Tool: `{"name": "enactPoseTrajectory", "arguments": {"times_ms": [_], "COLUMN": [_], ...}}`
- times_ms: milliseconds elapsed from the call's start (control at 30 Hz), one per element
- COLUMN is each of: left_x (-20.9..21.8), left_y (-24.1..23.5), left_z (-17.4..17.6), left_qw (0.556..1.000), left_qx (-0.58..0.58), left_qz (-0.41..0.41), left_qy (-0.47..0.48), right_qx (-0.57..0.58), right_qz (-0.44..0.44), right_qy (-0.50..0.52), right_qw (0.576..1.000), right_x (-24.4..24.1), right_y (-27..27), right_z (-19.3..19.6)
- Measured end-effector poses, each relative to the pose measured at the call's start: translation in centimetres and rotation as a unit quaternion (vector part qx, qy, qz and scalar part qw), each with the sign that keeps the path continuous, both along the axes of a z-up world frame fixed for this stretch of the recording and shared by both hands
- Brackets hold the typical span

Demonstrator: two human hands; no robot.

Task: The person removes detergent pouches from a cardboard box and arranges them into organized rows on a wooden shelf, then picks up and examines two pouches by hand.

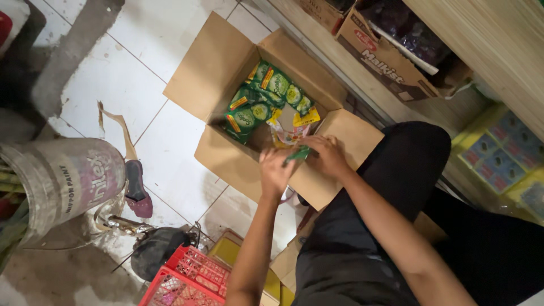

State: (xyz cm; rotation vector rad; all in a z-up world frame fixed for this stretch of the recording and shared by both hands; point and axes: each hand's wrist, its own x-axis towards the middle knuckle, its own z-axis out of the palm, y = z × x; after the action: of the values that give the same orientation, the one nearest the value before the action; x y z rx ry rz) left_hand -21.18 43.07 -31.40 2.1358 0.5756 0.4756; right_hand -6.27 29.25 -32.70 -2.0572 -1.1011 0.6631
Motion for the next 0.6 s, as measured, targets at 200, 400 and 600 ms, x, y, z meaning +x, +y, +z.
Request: {"name": "enactPoseTrajectory", "arguments": {"times_ms": [200,400,600], "left_x": [1.5,1.7,3.3], "left_y": [4.1,9.3,11.0], "left_z": [-5.9,-14.9,-18.2], "left_qw": [0.904,0.947,0.924], "left_qx": [-0.352,-0.013,-0.056], "left_qz": [0.224,0.289,0.261], "left_qy": [-0.092,0.142,0.275], "right_qx": [0.048,0.114,0.108], "right_qz": [-0.194,-0.265,-0.243], "right_qy": [0.391,0.562,0.523], "right_qw": [0.898,0.775,0.81], "right_x": [1.2,2.2,2.2], "right_y": [-1.5,-2.0,-1.3], "right_z": [-2.2,-2.4,-2.5]}}
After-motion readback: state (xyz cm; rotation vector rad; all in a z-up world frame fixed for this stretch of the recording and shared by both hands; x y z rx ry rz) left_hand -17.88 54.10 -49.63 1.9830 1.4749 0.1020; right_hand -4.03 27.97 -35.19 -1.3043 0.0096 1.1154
